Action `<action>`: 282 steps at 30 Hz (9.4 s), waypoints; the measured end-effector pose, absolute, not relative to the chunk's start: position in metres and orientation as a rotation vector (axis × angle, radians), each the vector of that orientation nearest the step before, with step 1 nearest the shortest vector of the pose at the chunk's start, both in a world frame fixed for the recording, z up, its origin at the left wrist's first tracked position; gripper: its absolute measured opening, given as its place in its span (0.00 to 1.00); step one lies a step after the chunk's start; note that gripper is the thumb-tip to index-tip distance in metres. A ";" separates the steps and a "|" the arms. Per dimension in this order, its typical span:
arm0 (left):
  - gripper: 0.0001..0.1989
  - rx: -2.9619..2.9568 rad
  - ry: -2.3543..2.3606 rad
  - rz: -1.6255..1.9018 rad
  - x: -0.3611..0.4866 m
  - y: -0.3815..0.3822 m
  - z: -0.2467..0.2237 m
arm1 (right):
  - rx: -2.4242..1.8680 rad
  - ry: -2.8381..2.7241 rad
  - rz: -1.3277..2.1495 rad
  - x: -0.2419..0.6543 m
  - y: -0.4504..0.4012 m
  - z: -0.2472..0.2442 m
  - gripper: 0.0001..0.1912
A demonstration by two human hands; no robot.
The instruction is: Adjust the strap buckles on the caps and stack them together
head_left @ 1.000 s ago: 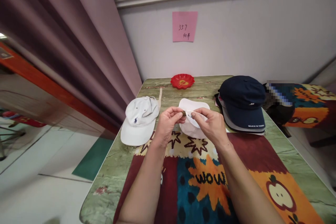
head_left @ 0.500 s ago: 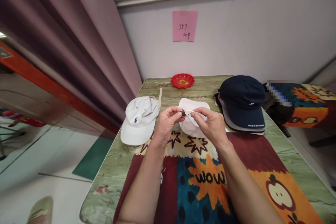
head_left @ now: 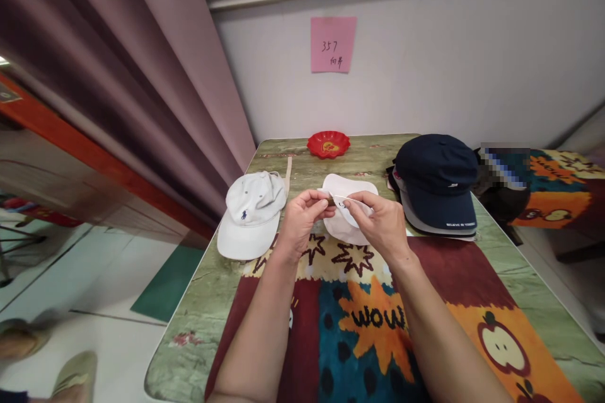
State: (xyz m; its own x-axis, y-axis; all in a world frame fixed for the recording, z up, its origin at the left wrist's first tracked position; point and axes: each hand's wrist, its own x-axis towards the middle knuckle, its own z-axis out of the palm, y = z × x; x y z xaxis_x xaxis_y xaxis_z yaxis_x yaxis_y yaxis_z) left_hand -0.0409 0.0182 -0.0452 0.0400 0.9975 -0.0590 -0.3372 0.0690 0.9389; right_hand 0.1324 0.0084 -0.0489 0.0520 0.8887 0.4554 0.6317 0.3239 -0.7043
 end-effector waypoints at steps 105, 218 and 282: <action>0.10 1.788 1.151 1.105 -0.063 0.025 -0.050 | -1.265 -1.787 0.794 0.167 0.013 -0.040 0.16; 0.26 0.264 0.556 1.157 -0.024 0.023 -0.057 | -0.591 -0.158 1.955 0.154 0.036 -0.074 0.22; 0.13 0.464 0.772 1.118 -0.035 0.039 -0.067 | -1.951 -0.568 -0.039 0.299 0.050 -0.118 0.48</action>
State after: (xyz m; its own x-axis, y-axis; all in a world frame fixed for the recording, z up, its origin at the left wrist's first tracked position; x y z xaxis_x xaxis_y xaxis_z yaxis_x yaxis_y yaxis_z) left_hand -0.0355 0.0390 -0.0673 0.2247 0.9221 -0.3150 -0.6215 0.3846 0.6825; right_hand 0.2993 0.0500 -0.1184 0.8864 0.3707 0.2772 0.4054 -0.3328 -0.8514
